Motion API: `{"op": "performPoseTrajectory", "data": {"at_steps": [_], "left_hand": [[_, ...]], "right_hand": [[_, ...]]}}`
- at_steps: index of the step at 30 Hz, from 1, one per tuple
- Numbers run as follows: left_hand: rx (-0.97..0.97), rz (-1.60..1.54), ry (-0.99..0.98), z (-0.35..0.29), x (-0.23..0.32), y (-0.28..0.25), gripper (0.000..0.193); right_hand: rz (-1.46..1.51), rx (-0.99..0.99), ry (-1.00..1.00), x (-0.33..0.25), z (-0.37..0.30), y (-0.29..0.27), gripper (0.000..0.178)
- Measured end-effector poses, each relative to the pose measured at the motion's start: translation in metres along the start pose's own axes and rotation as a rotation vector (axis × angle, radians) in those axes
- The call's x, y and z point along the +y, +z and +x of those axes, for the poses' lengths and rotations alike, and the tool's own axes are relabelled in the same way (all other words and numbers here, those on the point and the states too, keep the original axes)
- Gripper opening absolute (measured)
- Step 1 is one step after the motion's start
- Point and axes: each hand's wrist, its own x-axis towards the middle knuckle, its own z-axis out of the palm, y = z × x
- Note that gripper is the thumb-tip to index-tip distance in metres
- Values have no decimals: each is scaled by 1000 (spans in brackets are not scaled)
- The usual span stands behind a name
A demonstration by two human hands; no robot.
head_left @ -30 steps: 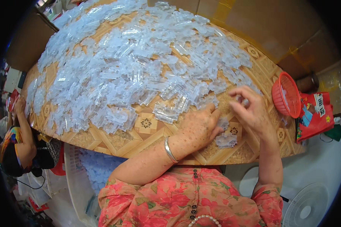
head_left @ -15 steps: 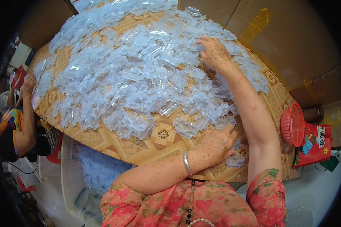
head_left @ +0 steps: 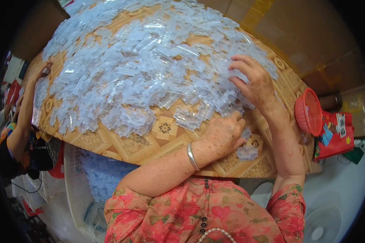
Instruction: The person sits at a wooden table and assembles small, clear plastic components by hand. They pick up individual parts from a large pile, fit them together, and place the assembled units back onto the table. The task involves repetitive manual manipulation of the plastic pieces without the use of tools.
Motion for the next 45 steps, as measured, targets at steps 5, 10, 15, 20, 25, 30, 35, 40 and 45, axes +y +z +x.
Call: {"op": "performPoseTrajectory", "data": {"at_steps": [5,10,15,20,25,30,35,40,45], "left_hand": [[-21,34,5,2,2,2,44],[-16,25,8,4,3,-2,45],[-23,5,39,6,6,-3,38],[-31,24,43,6,4,-2,41],[-68,-5,33,7,8,-7,48],[-76,10,45,9,10,-8,52],[-65,16,53,7,6,-7,52],[-45,20,73,8,4,-5,49],[-90,-31,40,8,6,-9,44]], "right_hand": [[-36,95,181,-26,-103,-47,29],[48,88,457,-41,-191,-72,30],[63,82,557,-42,-236,-68,40],[26,99,613,-47,-238,-65,60],[1,87,649,-36,-249,-57,64],[-14,77,652,-35,-246,-54,59],[6,95,654,-32,-243,-50,52],[9,101,641,-31,-236,-46,49],[-58,113,640,-34,-223,-42,46]]}}
